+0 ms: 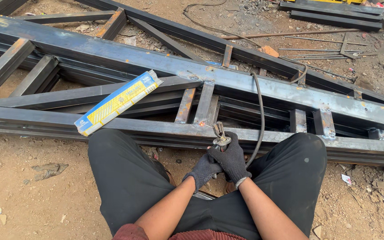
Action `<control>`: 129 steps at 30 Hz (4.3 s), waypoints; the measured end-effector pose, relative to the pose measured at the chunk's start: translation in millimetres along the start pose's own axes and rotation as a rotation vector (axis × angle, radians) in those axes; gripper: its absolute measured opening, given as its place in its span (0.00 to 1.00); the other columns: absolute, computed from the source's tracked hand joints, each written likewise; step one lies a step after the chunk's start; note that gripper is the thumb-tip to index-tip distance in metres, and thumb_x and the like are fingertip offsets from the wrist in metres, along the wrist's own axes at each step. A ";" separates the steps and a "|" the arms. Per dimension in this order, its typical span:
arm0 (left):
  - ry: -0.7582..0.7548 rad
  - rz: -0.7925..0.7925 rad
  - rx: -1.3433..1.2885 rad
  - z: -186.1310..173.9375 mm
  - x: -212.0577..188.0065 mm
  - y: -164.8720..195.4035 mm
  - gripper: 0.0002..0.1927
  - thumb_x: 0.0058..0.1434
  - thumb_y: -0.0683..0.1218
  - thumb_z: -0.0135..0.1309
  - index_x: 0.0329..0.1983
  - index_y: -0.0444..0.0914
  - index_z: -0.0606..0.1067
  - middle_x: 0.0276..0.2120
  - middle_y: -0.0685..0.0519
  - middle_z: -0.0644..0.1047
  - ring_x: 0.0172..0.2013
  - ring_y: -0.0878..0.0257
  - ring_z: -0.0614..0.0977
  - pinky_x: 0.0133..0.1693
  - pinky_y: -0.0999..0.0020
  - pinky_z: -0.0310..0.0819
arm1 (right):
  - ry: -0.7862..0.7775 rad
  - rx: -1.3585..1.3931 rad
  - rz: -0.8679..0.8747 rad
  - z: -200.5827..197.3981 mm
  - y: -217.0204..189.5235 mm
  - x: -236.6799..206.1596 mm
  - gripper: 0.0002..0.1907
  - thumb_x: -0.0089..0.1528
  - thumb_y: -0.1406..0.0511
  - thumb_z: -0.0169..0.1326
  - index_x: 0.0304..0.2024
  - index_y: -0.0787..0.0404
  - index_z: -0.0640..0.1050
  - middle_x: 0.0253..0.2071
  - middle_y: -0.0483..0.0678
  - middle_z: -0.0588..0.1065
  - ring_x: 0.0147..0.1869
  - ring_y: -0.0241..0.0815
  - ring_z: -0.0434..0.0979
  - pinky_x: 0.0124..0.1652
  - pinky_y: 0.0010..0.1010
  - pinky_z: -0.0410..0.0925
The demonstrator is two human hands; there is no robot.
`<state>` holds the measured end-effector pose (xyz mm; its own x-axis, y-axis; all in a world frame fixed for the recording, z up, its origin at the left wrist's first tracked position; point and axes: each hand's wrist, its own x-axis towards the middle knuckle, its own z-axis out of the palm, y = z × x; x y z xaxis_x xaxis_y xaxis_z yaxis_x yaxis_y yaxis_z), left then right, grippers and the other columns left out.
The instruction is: The person uses a welding electrode holder to join metal beams together. They hold the tool with one hand and position it against the frame while sparks are visible at the contact point.
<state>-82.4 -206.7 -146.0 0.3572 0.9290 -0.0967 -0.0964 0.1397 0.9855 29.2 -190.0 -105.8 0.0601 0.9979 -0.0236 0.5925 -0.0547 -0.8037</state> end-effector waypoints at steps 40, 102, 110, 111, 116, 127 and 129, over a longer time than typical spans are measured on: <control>0.001 -0.079 -0.077 1.1 -0.7 0.2 0.27 0.55 0.46 0.64 0.60 0.37 0.75 0.49 0.50 0.82 0.47 0.63 0.83 0.48 0.67 0.77 | -0.020 0.000 0.026 -0.2 -2.7 -0.6 0.44 0.47 0.53 0.71 0.59 0.63 0.68 0.46 0.56 0.79 0.49 0.48 0.83 0.50 0.37 0.75; 0.014 -0.173 0.129 -2.6 0.9 9.2 0.24 0.57 0.51 0.61 0.56 0.40 0.77 0.43 0.49 0.83 0.41 0.60 0.85 0.42 0.64 0.79 | 0.016 0.038 0.003 0.6 -4.1 -1.9 0.41 0.50 0.53 0.70 0.59 0.62 0.67 0.46 0.55 0.80 0.48 0.48 0.83 0.49 0.38 0.75; 0.081 -0.214 0.089 -1.0 1.0 1.0 0.22 0.56 0.49 0.63 0.54 0.38 0.77 0.43 0.50 0.83 0.42 0.61 0.84 0.43 0.65 0.78 | -0.022 -0.002 0.010 -0.2 -3.1 0.0 0.43 0.50 0.52 0.70 0.60 0.61 0.67 0.44 0.55 0.80 0.48 0.49 0.83 0.49 0.39 0.75; 0.074 -0.210 0.065 -0.7 1.2 1.1 0.22 0.56 0.49 0.62 0.53 0.37 0.77 0.43 0.49 0.83 0.42 0.61 0.84 0.43 0.65 0.78 | -0.032 -0.003 0.013 -0.6 -2.8 0.3 0.43 0.50 0.52 0.70 0.61 0.61 0.66 0.45 0.55 0.80 0.48 0.49 0.83 0.49 0.39 0.75; 0.045 -0.201 -0.066 -1.1 -0.3 1.5 0.20 0.58 0.47 0.61 0.52 0.34 0.78 0.40 0.48 0.83 0.40 0.62 0.83 0.41 0.64 0.77 | -0.077 0.028 0.020 -1.0 -3.2 1.9 0.44 0.50 0.51 0.70 0.61 0.62 0.66 0.46 0.54 0.80 0.49 0.48 0.83 0.49 0.38 0.75; 0.056 -0.152 0.023 -3.3 -1.5 6.8 0.24 0.57 0.49 0.64 0.56 0.37 0.77 0.44 0.50 0.82 0.43 0.63 0.82 0.42 0.69 0.76 | 0.060 0.043 -0.041 -1.2 -2.7 -5.7 0.43 0.49 0.55 0.71 0.60 0.63 0.67 0.48 0.56 0.79 0.49 0.48 0.83 0.49 0.39 0.75; 0.082 -0.138 0.008 -3.8 -3.0 4.7 0.25 0.55 0.49 0.65 0.56 0.37 0.78 0.46 0.51 0.83 0.45 0.64 0.84 0.45 0.70 0.78 | 0.019 0.033 -0.015 0.5 -3.1 -3.9 0.42 0.49 0.54 0.71 0.60 0.62 0.67 0.47 0.56 0.79 0.49 0.48 0.83 0.49 0.39 0.74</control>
<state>-87.5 -207.6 -141.6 0.2893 0.9262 -0.2417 -0.0441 0.2652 0.9632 26.7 -193.7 -103.5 0.0670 0.9977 -0.0007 0.5666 -0.0386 -0.8231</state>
